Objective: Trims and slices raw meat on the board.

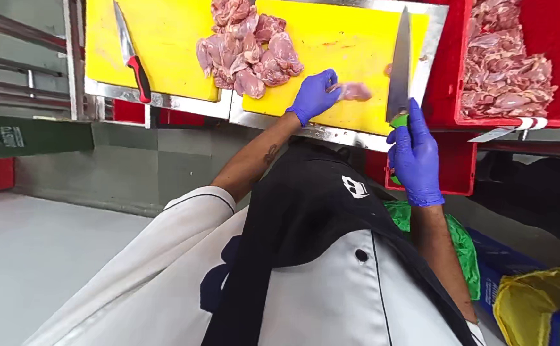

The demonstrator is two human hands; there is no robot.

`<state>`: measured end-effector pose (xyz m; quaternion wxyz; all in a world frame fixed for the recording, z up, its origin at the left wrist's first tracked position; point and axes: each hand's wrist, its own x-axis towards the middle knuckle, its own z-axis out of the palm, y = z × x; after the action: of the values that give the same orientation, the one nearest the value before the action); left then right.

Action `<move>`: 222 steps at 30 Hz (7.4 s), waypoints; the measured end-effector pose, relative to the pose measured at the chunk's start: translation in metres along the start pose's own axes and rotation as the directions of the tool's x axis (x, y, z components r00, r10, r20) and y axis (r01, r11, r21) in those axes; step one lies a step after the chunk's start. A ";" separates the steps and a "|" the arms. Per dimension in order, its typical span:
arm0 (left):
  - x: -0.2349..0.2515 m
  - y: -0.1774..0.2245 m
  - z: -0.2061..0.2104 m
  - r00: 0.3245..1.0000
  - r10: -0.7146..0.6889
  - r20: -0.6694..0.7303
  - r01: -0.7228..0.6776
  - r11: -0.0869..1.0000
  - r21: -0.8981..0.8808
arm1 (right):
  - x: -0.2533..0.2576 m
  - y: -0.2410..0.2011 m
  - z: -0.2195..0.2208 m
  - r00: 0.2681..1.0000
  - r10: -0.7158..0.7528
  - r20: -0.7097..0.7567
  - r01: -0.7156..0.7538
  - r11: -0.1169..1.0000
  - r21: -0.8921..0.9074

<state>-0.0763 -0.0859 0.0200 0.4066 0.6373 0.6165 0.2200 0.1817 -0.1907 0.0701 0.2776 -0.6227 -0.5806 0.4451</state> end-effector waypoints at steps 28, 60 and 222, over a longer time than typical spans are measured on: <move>0.010 -0.040 -0.010 0.964 0.249 0.097 -0.266 0.864 0.427 | 0.053 -0.036 0.079 0.980 -0.059 0.188 0.136 0.891 -0.433; 0.049 -0.021 0.003 0.924 0.294 0.244 -0.362 0.879 0.310 | -0.007 0.003 0.015 0.983 0.182 0.023 -0.175 0.968 -0.179; 0.136 0.033 -0.036 0.864 0.414 0.286 -0.478 0.853 0.209 | 0.002 0.018 -0.004 0.984 0.144 -0.105 -0.117 0.966 0.230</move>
<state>-0.0650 0.0569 0.0370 0.3210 0.8345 0.4234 0.1462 0.1940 -0.1913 0.0556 0.3503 -0.6503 -0.4670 0.4861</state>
